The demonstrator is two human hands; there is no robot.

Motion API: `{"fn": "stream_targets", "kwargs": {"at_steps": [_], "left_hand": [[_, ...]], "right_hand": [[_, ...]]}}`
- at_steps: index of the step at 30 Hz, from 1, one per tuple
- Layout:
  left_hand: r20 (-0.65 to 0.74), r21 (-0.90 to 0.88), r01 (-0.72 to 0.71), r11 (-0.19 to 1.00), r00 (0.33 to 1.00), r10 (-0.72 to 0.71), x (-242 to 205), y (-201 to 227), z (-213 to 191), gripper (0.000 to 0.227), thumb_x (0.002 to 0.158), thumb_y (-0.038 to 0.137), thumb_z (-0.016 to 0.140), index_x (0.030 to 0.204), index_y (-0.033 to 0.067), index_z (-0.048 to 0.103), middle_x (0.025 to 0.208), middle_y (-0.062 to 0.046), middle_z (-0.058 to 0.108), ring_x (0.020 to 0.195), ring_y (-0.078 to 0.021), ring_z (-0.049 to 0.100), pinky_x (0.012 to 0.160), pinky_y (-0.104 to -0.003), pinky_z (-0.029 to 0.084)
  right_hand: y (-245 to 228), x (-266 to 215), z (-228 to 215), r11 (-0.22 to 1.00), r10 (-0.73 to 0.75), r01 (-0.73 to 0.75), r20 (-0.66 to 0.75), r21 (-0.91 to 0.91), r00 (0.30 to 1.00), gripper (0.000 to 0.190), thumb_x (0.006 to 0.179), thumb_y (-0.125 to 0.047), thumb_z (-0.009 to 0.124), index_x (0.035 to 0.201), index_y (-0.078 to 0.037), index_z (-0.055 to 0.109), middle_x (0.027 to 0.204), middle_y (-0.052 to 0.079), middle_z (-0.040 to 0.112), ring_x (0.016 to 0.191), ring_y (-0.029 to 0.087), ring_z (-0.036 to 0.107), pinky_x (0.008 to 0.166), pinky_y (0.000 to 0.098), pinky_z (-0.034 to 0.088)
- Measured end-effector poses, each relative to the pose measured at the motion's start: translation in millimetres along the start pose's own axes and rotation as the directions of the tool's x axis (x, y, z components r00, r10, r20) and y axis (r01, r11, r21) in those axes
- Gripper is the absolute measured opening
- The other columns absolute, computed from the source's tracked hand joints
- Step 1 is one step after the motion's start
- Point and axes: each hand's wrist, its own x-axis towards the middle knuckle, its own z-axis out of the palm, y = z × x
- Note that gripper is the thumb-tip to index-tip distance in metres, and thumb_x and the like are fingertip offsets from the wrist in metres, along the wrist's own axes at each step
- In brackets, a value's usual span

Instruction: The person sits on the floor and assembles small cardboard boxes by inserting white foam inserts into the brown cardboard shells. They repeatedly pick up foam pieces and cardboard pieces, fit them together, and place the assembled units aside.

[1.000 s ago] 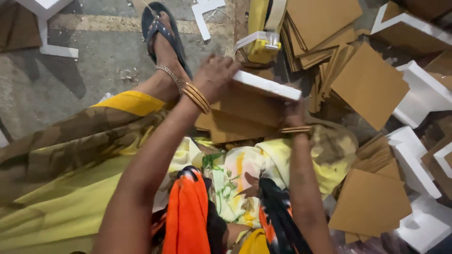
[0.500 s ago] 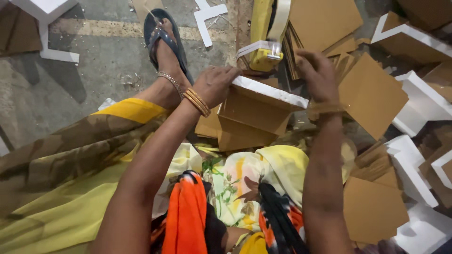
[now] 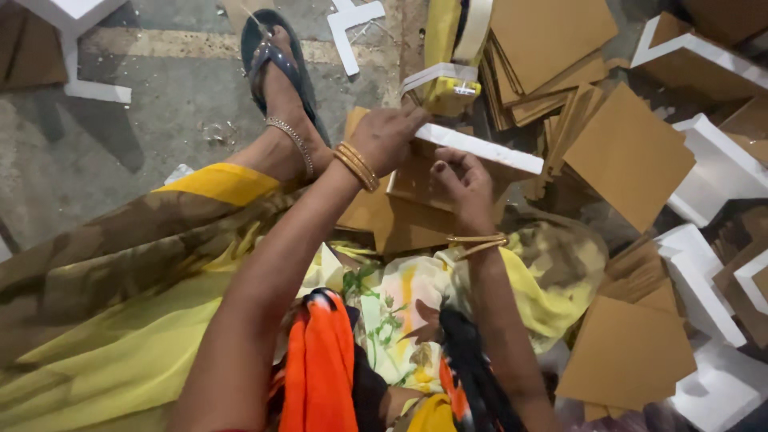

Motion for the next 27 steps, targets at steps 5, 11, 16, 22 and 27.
{"fn": "stream_targets", "kwargs": {"at_steps": [5,11,16,22,27], "left_hand": [[0.084,0.010,0.054,0.998,0.995,-0.055,12,-7,13,0.032,0.080,0.004,0.062,0.112,0.0097,0.062,0.103,-0.012,0.071,0.097,-0.0368,0.069,0.082,-0.049,0.054],[0.188,-0.258,0.170,0.951,0.974,-0.123,6,-11,15,0.042,0.078,0.019,0.075,0.117,0.0121,0.064,0.108,-0.016,0.071,0.103,-0.0406,0.066,0.087,-0.049,0.052],[0.206,-0.228,0.242,0.943,0.959,-0.196,0,-8,18,0.044,0.080,0.013,0.071,0.123,0.0140,0.063,0.112,-0.014,0.073,0.108,-0.0396,0.066,0.092,-0.049,0.052],[0.223,-0.223,0.261,0.939,0.951,-0.212,0,-8,17,0.047,0.079,0.013,0.074,0.124,0.0142,0.061,0.113,-0.014,0.072,0.108,-0.0397,0.066,0.091,-0.048,0.052],[0.246,-0.185,0.293,0.938,0.938,-0.244,1,-11,20,0.049,0.081,0.010,0.072,0.128,0.0151,0.060,0.117,-0.013,0.071,0.111,-0.0383,0.065,0.094,-0.048,0.051]], "right_hand": [[54,27,-16,0.999,0.005,-0.007,0.049,0.035,0.999,0.023,0.097,-0.008,0.068,0.119,-0.001,0.066,0.101,0.003,0.072,0.084,0.010,0.065,0.075,0.0276,0.055],[87,28,-15,0.968,-0.146,0.164,0.107,-0.189,0.983,0.029,0.092,-0.004,0.070,0.121,0.002,0.067,0.109,0.005,0.073,0.098,0.012,0.068,0.089,0.0275,0.055],[50,13,-16,0.996,-0.026,0.038,0.162,-0.075,0.986,0.031,0.094,-0.009,0.070,0.123,0.003,0.066,0.107,0.006,0.072,0.094,0.012,0.066,0.085,0.0296,0.054],[27,1,-4,0.996,0.003,-0.015,0.139,0.086,0.990,0.038,0.099,-0.031,0.066,0.120,0.000,0.069,0.105,0.005,0.075,0.093,0.011,0.070,0.086,0.0259,0.057],[43,13,5,0.995,-0.021,0.026,-0.058,0.094,0.998,0.040,0.099,-0.037,0.069,0.116,-0.001,0.069,0.099,0.005,0.073,0.082,0.011,0.069,0.074,0.0284,0.060]]}}
